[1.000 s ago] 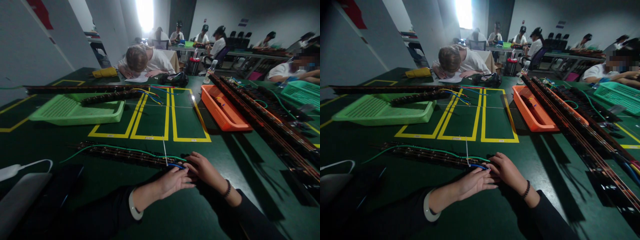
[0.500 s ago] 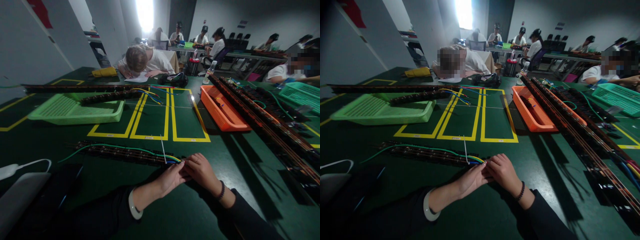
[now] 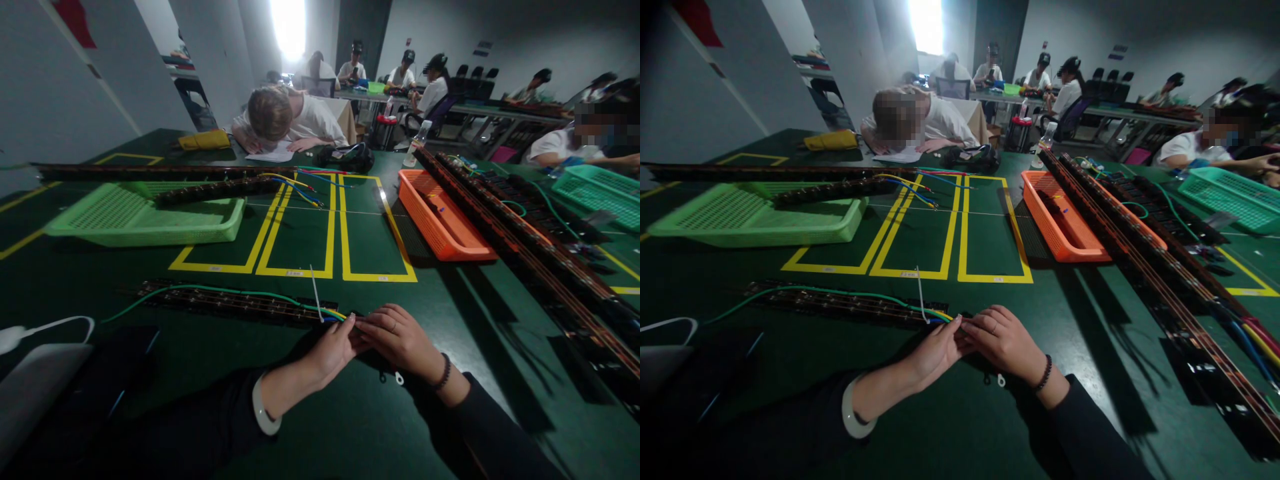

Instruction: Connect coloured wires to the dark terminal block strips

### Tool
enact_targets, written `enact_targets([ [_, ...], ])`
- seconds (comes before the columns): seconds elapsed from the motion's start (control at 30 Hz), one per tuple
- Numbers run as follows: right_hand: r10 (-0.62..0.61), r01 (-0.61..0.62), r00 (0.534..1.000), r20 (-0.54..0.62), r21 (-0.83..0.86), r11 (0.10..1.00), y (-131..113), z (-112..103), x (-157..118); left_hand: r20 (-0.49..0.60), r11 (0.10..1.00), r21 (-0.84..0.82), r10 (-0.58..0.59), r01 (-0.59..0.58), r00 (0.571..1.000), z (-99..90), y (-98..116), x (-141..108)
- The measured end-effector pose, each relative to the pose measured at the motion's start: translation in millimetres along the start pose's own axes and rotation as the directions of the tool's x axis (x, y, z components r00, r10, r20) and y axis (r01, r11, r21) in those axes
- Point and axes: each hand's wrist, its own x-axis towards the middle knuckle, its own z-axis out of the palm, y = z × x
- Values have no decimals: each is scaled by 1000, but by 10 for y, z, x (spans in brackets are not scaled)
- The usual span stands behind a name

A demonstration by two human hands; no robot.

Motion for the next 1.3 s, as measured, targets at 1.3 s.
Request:
enact_targets([
  [1.3,166,-109,944,286,-204,973,-140,-90,81,65,999,14,-43,43,997,-6,0,39],
])
